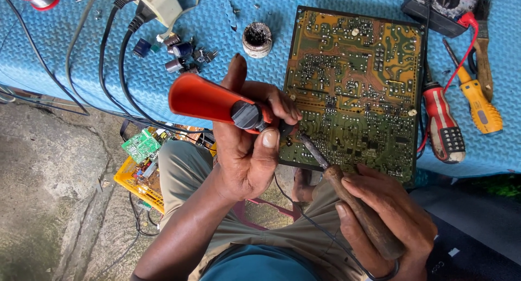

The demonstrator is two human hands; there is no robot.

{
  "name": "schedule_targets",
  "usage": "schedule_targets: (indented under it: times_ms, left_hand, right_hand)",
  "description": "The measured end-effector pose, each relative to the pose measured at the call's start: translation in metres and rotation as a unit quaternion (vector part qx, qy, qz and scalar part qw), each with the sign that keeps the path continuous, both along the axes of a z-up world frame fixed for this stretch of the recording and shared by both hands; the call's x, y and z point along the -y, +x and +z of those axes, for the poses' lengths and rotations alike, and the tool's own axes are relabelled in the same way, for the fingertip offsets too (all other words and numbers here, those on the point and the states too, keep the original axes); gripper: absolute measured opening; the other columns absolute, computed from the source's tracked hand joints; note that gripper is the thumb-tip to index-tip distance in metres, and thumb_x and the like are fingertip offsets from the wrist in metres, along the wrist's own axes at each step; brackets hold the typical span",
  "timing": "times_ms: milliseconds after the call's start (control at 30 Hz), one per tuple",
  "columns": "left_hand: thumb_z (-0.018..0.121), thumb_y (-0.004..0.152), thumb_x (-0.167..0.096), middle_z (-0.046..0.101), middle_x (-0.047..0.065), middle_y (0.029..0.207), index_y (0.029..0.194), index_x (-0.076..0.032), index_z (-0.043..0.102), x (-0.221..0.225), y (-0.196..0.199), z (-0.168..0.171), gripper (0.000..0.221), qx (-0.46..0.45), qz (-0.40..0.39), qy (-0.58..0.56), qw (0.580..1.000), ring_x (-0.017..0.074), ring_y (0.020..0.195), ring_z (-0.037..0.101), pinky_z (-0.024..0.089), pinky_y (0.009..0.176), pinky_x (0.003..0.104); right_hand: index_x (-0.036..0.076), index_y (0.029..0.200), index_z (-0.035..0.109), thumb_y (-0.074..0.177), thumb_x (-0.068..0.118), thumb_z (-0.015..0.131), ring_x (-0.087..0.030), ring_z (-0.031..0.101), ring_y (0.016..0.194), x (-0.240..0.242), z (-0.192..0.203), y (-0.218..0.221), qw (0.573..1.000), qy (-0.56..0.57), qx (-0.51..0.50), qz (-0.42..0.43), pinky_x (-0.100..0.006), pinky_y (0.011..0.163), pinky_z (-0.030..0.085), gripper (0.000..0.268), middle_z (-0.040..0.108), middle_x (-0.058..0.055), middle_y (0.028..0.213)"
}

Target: Removing solder from electronic components on a circuit board using a soldering iron and a desoldering pump.

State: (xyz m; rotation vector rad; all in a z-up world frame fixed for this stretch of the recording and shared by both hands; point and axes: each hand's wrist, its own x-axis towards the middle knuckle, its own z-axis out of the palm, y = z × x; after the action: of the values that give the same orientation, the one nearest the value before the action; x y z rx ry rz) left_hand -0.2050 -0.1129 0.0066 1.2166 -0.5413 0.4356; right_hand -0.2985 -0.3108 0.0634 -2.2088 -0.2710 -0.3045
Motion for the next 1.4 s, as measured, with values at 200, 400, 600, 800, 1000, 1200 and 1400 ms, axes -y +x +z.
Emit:
schedule_targets:
  times_ms: [200, 400, 600, 800, 1000, 1200, 1400]
  left_hand:
    - [0.053, 0.116, -0.031, 0.056, 0.016, 0.113, 0.169, -0.012, 0.012, 0.003, 0.003, -0.005, 0.070, -0.010, -0.004, -0.001, 1.000, 0.0290, 0.102, 0.065, 0.060, 0.095, 0.043]
    - [0.045, 0.117, -0.027, 0.053, 0.011, 0.113, 0.168, -0.013, 0.018, 0.010, 0.012, -0.004, 0.060, 0.056, -0.015, 0.076, 0.995, 0.0215, 0.099, 0.062, 0.058, 0.086, 0.036]
    - [0.030, 0.122, -0.045, 0.045, 0.024, 0.168, 0.165, -0.016, 0.017, 0.014, 0.024, 0.007, 0.053, 0.135, -0.011, 0.293, 0.946, 0.0243, 0.110, 0.066, 0.056, 0.104, 0.042]
    - [0.075, 0.083, -0.030, 0.064, 0.012, 0.071, 0.073, -0.025, 0.047, -0.017, -0.009, 0.069, 0.030, 0.095, 0.089, -0.183, 0.974, 0.0294, 0.062, 0.069, 0.060, 0.052, 0.045]
    - [0.067, 0.102, -0.018, 0.049, 0.008, 0.098, 0.127, -0.014, 0.039, -0.047, -0.045, 0.043, 0.038, -0.021, 0.065, -0.185, 0.980, 0.0268, 0.082, 0.055, 0.057, 0.077, 0.042]
    - [0.063, 0.108, -0.028, 0.051, 0.011, 0.097, 0.137, -0.005, 0.047, -0.036, -0.064, -0.030, 0.041, -0.125, 0.059, -0.151, 0.979, 0.0222, 0.084, 0.058, 0.056, 0.063, 0.034]
    - [0.065, 0.103, -0.013, 0.058, 0.009, 0.101, 0.138, -0.004, 0.049, -0.026, -0.072, -0.054, 0.039, -0.216, 0.037, -0.056, 0.974, 0.0144, 0.080, 0.056, 0.050, 0.059, 0.025]
  right_hand:
    - [0.007, 0.123, 0.065, 0.090, 0.016, 0.068, -0.041, 0.065, 0.135, 0.000, -0.001, -0.001, 1.000, 0.009, -0.021, 0.004, -0.050, 0.117, 0.065, 0.035, 0.068, -0.015, 0.127]
    - [-0.006, 0.106, 0.065, 0.087, 0.001, 0.067, -0.035, 0.077, 0.101, 0.002, -0.003, -0.009, 0.990, -0.021, 0.136, 0.017, -0.047, 0.103, 0.064, 0.020, 0.074, -0.021, 0.104]
    - [-0.005, 0.115, 0.065, 0.092, 0.004, 0.061, -0.049, 0.072, 0.129, 0.002, 0.008, -0.037, 0.992, -0.043, 0.039, -0.113, -0.051, 0.111, 0.061, 0.024, 0.069, -0.025, 0.118]
    - [-0.009, 0.114, 0.065, 0.088, 0.001, 0.065, -0.043, 0.074, 0.120, 0.003, -0.004, -0.023, 0.996, -0.012, 0.063, -0.058, -0.047, 0.110, 0.062, 0.028, 0.071, -0.025, 0.114]
    - [-0.009, 0.112, 0.065, 0.087, 0.002, 0.064, -0.037, 0.075, 0.111, -0.003, -0.005, -0.008, 0.998, -0.001, 0.071, -0.004, -0.047, 0.110, 0.060, 0.027, 0.074, -0.024, 0.110]
    - [-0.009, 0.114, 0.067, 0.089, 0.007, 0.064, -0.039, 0.074, 0.113, -0.007, -0.004, -0.006, 0.998, -0.037, 0.053, -0.010, -0.047, 0.107, 0.060, 0.029, 0.073, -0.024, 0.113]
    - [-0.011, 0.110, 0.067, 0.088, 0.005, 0.066, -0.040, 0.076, 0.106, -0.012, -0.011, -0.004, 0.993, -0.010, 0.110, -0.035, -0.049, 0.104, 0.063, 0.028, 0.072, -0.023, 0.106]
